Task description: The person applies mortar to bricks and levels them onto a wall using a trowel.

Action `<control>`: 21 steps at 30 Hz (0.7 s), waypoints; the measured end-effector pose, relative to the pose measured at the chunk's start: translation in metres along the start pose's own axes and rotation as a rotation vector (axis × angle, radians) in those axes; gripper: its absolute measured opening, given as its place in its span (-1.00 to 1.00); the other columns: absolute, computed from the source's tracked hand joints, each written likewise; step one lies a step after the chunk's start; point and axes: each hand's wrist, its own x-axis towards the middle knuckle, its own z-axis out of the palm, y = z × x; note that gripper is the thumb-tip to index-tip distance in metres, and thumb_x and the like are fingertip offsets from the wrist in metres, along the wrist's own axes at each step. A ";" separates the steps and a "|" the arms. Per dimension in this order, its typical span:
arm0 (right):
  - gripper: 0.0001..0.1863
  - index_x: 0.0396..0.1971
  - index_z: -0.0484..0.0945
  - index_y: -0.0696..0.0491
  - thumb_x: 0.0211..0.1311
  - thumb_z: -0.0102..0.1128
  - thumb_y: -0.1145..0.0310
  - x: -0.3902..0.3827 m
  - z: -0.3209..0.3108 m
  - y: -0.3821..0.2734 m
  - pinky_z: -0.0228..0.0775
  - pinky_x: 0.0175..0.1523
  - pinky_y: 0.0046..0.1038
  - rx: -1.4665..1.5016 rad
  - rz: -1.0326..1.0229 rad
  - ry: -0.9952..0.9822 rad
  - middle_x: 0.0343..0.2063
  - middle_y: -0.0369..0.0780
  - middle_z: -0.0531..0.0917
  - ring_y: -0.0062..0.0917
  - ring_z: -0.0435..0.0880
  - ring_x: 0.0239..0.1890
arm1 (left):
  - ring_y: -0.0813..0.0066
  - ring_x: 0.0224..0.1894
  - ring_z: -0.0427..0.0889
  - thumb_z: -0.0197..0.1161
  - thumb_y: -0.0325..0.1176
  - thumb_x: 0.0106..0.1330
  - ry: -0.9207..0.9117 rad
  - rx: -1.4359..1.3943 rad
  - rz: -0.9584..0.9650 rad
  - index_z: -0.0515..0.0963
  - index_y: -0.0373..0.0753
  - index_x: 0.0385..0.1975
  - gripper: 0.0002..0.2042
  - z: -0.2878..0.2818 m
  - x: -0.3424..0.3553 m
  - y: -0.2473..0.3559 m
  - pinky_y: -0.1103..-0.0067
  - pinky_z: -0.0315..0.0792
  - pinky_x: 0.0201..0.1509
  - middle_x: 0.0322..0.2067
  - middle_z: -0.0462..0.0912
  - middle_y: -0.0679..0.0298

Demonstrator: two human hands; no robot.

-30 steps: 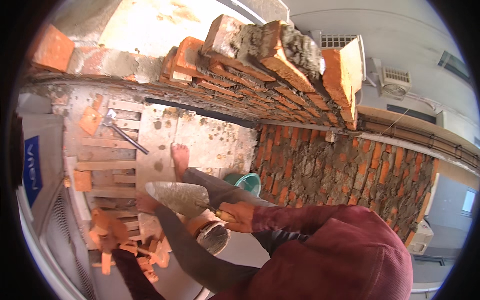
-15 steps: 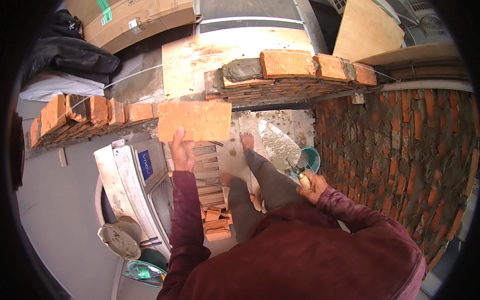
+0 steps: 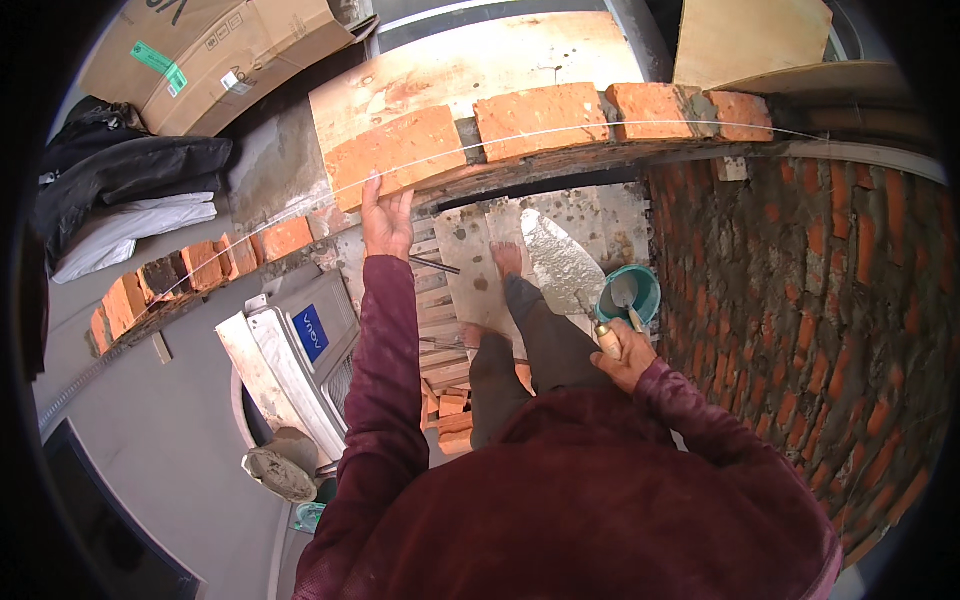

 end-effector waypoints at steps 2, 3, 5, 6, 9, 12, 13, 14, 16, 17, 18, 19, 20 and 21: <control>-0.64 -0.18 0.37 0.10 0.05 0.26 0.32 0.006 0.000 0.002 0.34 -0.21 -0.27 -0.064 -0.070 0.020 -0.44 -0.09 0.51 -0.17 0.53 -0.35 | 0.25 0.14 0.44 0.33 -0.34 0.22 0.015 -0.001 0.007 0.40 -0.32 0.06 -0.56 -0.001 0.001 -0.002 0.26 0.31 0.31 0.04 0.45 0.18; -0.64 -0.16 0.38 0.10 0.05 0.24 0.33 0.008 -0.002 0.000 0.34 -0.21 -0.25 -0.100 -0.103 0.034 -0.44 -0.07 0.52 -0.12 0.54 -0.35 | 0.25 0.14 0.44 0.34 -0.35 0.22 0.016 -0.009 0.006 0.40 -0.32 0.05 -0.57 0.001 0.000 -0.002 0.26 0.32 0.31 0.03 0.46 0.18; -0.65 -0.15 0.37 0.10 0.07 0.20 0.34 0.013 -0.007 -0.007 0.35 -0.23 -0.21 -0.066 -0.087 0.028 -0.44 -0.03 0.52 -0.03 0.55 -0.33 | 0.26 0.14 0.44 0.34 -0.37 0.21 0.001 0.000 0.002 0.41 -0.32 0.03 -0.58 0.002 -0.003 -0.004 0.26 0.33 0.31 0.01 0.47 0.19; -0.66 -0.15 0.37 0.10 0.08 0.19 0.35 0.015 -0.008 -0.014 0.36 -0.23 -0.20 -0.047 -0.076 0.028 -0.44 0.00 0.52 0.01 0.56 -0.32 | 0.26 0.13 0.45 0.34 -0.38 0.21 -0.017 0.017 -0.004 0.42 -0.31 0.03 -0.59 0.002 -0.003 -0.007 0.26 0.33 0.31 0.01 0.48 0.20; -0.67 -0.14 0.35 0.11 0.12 0.16 0.34 0.025 -0.002 -0.042 0.36 -0.25 -0.16 -0.045 -0.191 0.150 -0.44 0.03 0.52 0.03 0.57 -0.32 | 0.28 0.13 0.46 0.35 -0.40 0.20 -0.036 0.047 -0.005 0.43 -0.28 0.00 -0.61 0.000 0.001 -0.007 0.25 0.32 0.31 0.00 0.49 0.23; -0.63 -0.08 0.33 0.12 0.15 0.15 0.33 0.053 0.009 -0.056 0.37 -0.27 -0.12 -0.201 -0.436 0.349 -0.42 0.07 0.53 0.06 0.56 -0.30 | 0.28 0.12 0.47 0.34 -0.41 0.21 -0.039 0.026 0.003 0.43 -0.26 -0.01 -0.63 0.005 0.006 -0.009 0.24 0.31 0.30 0.00 0.50 0.24; -0.61 -0.05 0.31 0.12 0.16 0.15 0.33 0.064 0.012 -0.063 0.37 -0.27 -0.10 -0.240 -0.436 0.378 -0.40 0.08 0.53 0.07 0.56 -0.30 | 0.28 0.12 0.47 0.34 -0.41 0.21 -0.034 0.021 0.005 0.43 -0.25 -0.01 -0.63 0.004 0.006 -0.011 0.23 0.31 0.31 0.00 0.50 0.25; -0.60 -0.03 0.30 0.12 0.17 0.15 0.32 0.074 0.015 -0.071 0.37 -0.27 -0.09 -0.279 -0.435 0.407 -0.39 0.09 0.53 0.08 0.55 -0.29 | 0.29 0.12 0.47 0.34 -0.41 0.20 -0.034 0.003 -0.011 0.41 -0.25 0.01 -0.61 0.003 0.005 -0.012 0.22 0.29 0.32 0.00 0.50 0.26; -0.61 -0.03 0.29 0.12 0.18 0.13 0.34 0.091 0.021 -0.089 0.41 -0.27 -0.06 -0.402 -0.484 0.535 -0.31 0.09 0.51 0.08 0.56 -0.31 | 0.28 0.12 0.47 0.36 -0.41 0.18 -0.036 0.009 -0.031 0.41 -0.25 0.00 -0.60 0.001 0.006 -0.012 0.22 0.28 0.33 0.00 0.50 0.28; -0.62 -0.03 0.29 0.12 0.19 0.12 0.35 0.097 0.024 -0.099 0.42 -0.26 -0.05 -0.404 -0.527 0.565 -0.29 0.09 0.51 0.07 0.57 -0.31 | 0.28 0.12 0.47 0.37 -0.40 0.18 -0.038 0.011 -0.041 0.41 -0.25 -0.01 -0.60 0.001 0.006 -0.013 0.22 0.27 0.33 0.00 0.50 0.30; -0.63 -0.04 0.28 0.12 0.19 0.10 0.36 0.104 0.029 -0.109 0.44 -0.25 -0.04 -0.404 -0.570 0.595 -0.27 0.08 0.50 0.07 0.57 -0.32 | 0.33 0.11 0.47 0.41 -0.38 0.14 -0.043 0.013 -0.030 0.43 -0.26 -0.03 -0.59 0.002 0.007 -0.011 0.24 0.28 0.32 0.01 0.50 0.31; -0.64 -0.05 0.27 0.11 0.19 0.09 0.37 0.109 0.033 -0.118 0.45 -0.25 -0.03 -0.404 -0.611 0.625 -0.25 0.08 0.49 0.07 0.57 -0.33 | 0.35 0.11 0.46 0.42 -0.38 0.13 -0.041 0.043 -0.027 0.42 -0.25 -0.03 -0.58 0.004 0.007 -0.010 0.24 0.26 0.32 0.01 0.50 0.31; -0.59 0.01 0.25 0.11 0.20 0.09 0.38 0.114 0.037 -0.126 0.44 -0.24 -0.05 -0.412 -0.601 0.608 -0.23 0.07 0.49 0.06 0.57 -0.30 | 0.37 0.12 0.46 0.42 -0.38 0.12 -0.038 0.073 -0.024 0.42 -0.25 -0.02 -0.56 0.007 0.008 -0.008 0.25 0.25 0.33 0.01 0.51 0.31; -0.55 0.08 0.22 0.11 0.20 0.09 0.39 0.121 0.043 -0.133 0.43 -0.23 -0.06 -0.417 -0.590 0.587 -0.20 0.07 0.49 0.06 0.56 -0.27 | 0.39 0.13 0.45 0.43 -0.38 0.11 -0.032 0.105 -0.020 0.41 -0.24 -0.02 -0.55 0.007 0.010 -0.006 0.25 0.24 0.33 0.01 0.51 0.30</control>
